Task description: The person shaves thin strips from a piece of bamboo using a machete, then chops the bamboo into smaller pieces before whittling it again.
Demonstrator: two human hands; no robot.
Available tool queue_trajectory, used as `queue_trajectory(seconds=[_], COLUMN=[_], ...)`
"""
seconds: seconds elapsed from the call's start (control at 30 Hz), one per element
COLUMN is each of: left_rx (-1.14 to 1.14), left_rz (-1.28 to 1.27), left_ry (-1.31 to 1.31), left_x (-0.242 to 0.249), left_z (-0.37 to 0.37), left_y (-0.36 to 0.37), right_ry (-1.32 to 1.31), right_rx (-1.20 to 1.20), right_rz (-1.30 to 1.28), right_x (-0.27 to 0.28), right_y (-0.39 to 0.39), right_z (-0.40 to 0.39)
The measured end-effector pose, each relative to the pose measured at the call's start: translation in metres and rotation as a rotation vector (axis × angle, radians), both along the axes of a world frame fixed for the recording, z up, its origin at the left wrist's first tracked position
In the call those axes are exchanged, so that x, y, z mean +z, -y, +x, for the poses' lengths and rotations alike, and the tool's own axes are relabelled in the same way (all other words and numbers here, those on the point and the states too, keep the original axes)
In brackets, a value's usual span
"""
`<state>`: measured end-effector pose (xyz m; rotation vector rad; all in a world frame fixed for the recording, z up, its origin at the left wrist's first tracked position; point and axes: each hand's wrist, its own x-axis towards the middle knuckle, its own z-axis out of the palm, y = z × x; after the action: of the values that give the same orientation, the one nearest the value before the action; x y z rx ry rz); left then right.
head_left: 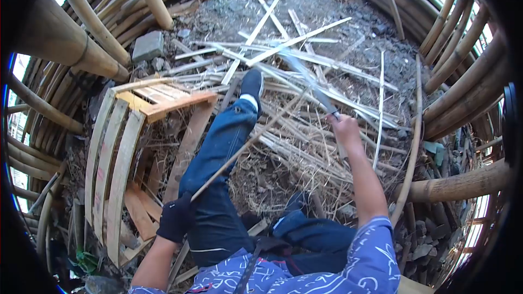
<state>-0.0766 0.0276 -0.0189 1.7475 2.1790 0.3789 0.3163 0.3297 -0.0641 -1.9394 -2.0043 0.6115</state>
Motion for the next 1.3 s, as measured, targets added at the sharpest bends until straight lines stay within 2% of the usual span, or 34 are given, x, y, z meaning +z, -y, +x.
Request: queue_trajectory(seconds=[0.07,0.1,0.13,0.27,0.33,0.4,0.5,0.6,0.67,0.73,0.8,0.87,1.0,1.07,1.1,1.17,1.27,1.3], left_rx=[-0.060,-0.048,-0.050,-0.113,-0.098,-0.111,-0.126,-0.107,-0.143,-0.199,-0.251,-0.242,-0.230,-0.213,-0.182,-0.236,-0.277,-0.277], left_rz=[-0.079,-0.017,0.016,-0.002,0.002,-0.008,-0.047,-0.082,-0.170,-0.107,-0.028,-0.109,-0.174,-0.163,-0.149,-0.158,-0.187,-0.211], left_ry=[-0.088,-0.048,-0.047,-0.088,-0.054,-0.060,-0.091,-0.120,-0.156,-0.145,-0.127,-0.175,-0.282,-0.237,-0.200,-0.213,-0.224,-0.222], left_x=[0.006,0.001,0.000,-0.013,-0.013,-0.008,-0.023,-0.031,-0.032,-0.030,-0.024,-0.015,-0.029,-0.021,-0.018,-0.027,-0.035,-0.036], left_z=[0.003,0.001,-0.002,-0.025,-0.028,-0.030,-0.050,-0.057,-0.062,-0.055,-0.055,-0.056,-0.065,-0.061,-0.060,-0.071,-0.082,-0.083], left_y=[-0.005,-0.008,-0.009,0.000,0.001,0.004,0.011,0.013,0.014,0.003,-0.008,-0.002,0.002,0.003,0.002,0.007,0.009,0.010], right_ry=[0.087,0.124,0.124,-0.084,-0.115,0.015,0.182,0.184,0.160,0.214,0.222,0.244,-0.123,0.001,0.003,0.065,0.109,0.065], right_rx=[-0.074,-0.092,-0.076,-0.011,0.186,0.432,0.543,0.444,0.080,-0.178,-0.132,-0.053,0.125,0.327,0.320,0.495,0.447,0.150], right_rz=[0.107,0.222,0.075,-0.185,-0.156,-0.055,-0.056,0.079,0.062,-0.066,-0.016,0.012,-0.239,-0.007,-0.008,0.054,0.074,-0.155], right_x=[-0.038,-0.051,-0.017,0.018,0.006,-0.005,0.005,-0.038,-0.007,-0.015,-0.020,-0.032,0.005,-0.011,-0.012,-0.007,-0.033,-0.015], right_y=[-0.040,-0.043,-0.029,0.026,0.060,0.084,0.092,0.042,-0.001,-0.046,-0.049,-0.041,0.020,0.041,0.050,0.057,0.018,0.003], right_z=[0.047,0.051,0.037,0.004,-0.012,-0.024,-0.029,0.014,0.043,0.083,0.079,0.074,0.011,-0.007,-0.009,-0.014,0.029,0.041])
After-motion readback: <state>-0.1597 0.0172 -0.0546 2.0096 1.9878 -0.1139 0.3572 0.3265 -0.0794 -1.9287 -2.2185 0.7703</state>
